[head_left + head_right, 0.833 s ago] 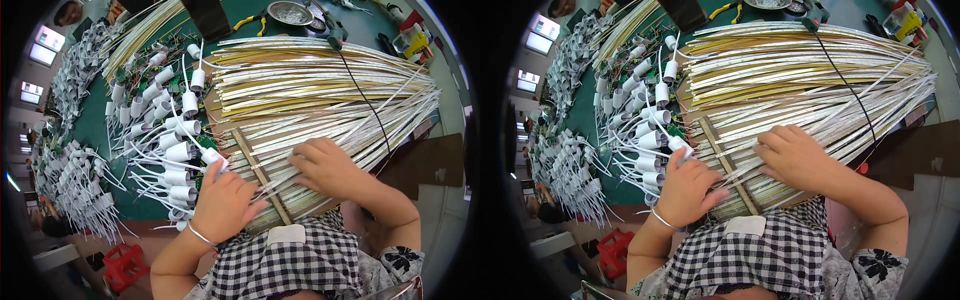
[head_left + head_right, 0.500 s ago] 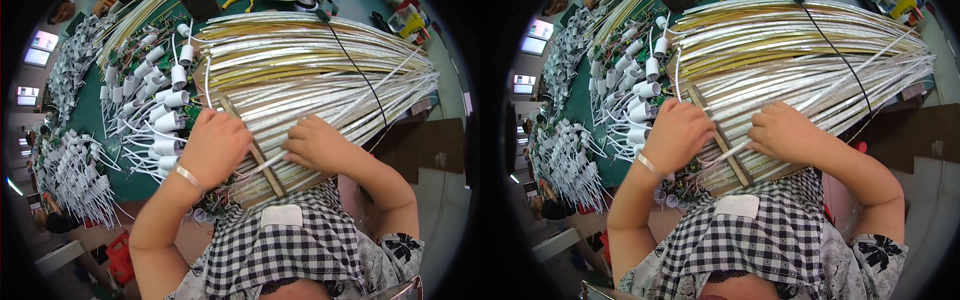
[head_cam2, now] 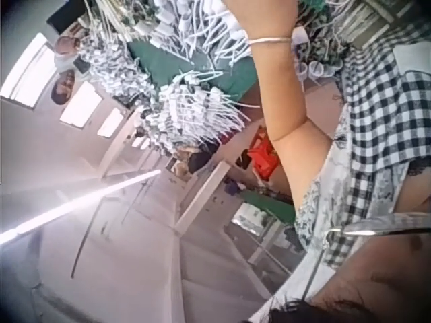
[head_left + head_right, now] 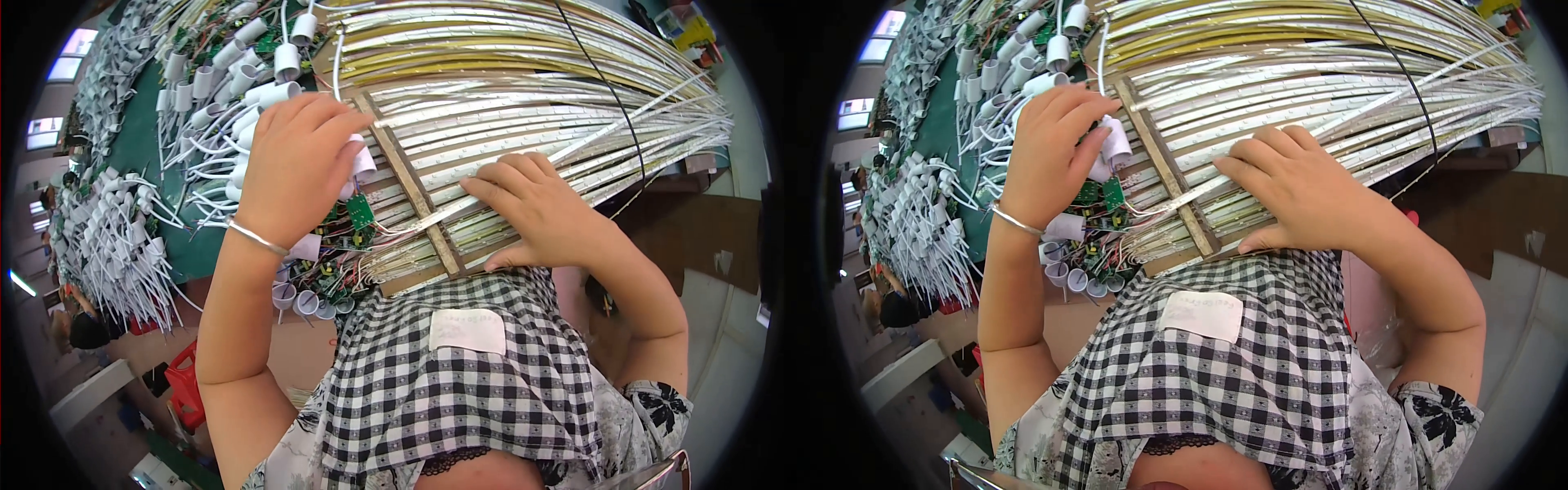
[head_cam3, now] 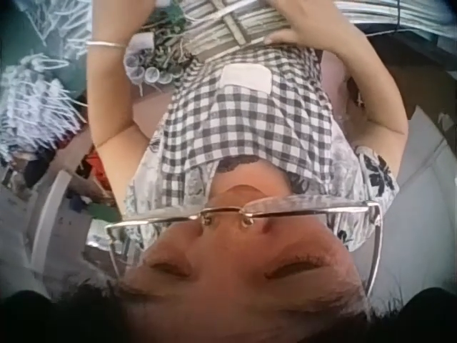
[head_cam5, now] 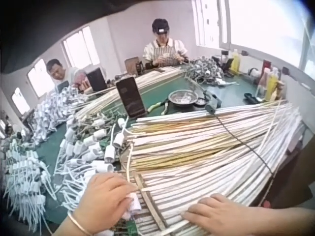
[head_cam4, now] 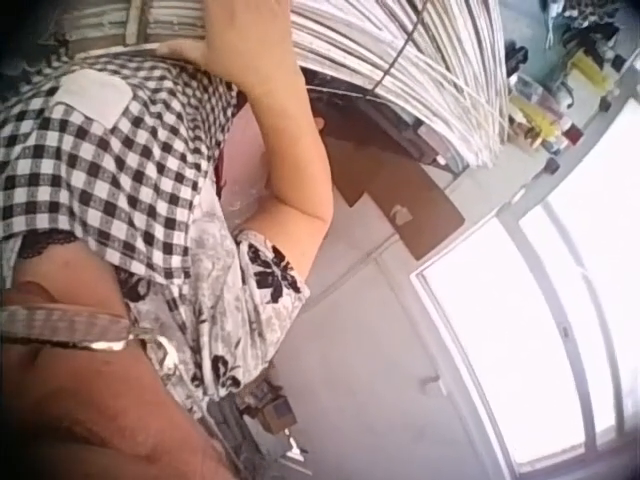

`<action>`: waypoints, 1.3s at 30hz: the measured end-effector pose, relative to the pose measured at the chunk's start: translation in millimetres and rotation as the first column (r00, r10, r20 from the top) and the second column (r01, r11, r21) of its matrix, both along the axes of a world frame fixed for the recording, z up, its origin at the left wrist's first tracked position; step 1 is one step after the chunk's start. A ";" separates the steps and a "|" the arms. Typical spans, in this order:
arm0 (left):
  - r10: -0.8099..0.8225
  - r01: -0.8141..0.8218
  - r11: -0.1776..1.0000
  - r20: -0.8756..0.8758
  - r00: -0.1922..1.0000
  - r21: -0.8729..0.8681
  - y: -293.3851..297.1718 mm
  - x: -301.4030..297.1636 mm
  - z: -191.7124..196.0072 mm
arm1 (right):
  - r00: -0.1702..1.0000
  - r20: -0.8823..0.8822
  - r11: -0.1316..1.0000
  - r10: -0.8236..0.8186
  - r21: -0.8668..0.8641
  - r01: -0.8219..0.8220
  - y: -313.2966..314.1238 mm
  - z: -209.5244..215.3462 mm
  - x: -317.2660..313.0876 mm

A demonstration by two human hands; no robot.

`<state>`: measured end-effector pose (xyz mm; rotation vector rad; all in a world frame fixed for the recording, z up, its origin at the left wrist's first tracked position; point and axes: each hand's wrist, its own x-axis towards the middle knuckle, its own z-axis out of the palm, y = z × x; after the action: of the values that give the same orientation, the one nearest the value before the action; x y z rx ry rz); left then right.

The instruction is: The person applies adhesive to LED strips using a hot glue gun, then assembles the components by hand on a production line.

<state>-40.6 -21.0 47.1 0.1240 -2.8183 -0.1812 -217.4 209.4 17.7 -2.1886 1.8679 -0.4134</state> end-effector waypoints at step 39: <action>-0.120 0.114 0.992 0.169 0.978 0.045 -1.7 24.7 -11.9 | 0.091 0.975 0.978 -0.201 0.206 -0.043 -239.1 131.6 4.0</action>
<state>-16.0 -22.7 35.3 -0.0201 -2.9966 -0.2587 -213.4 -29.7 149.3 -0.9558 1.0362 -1.2987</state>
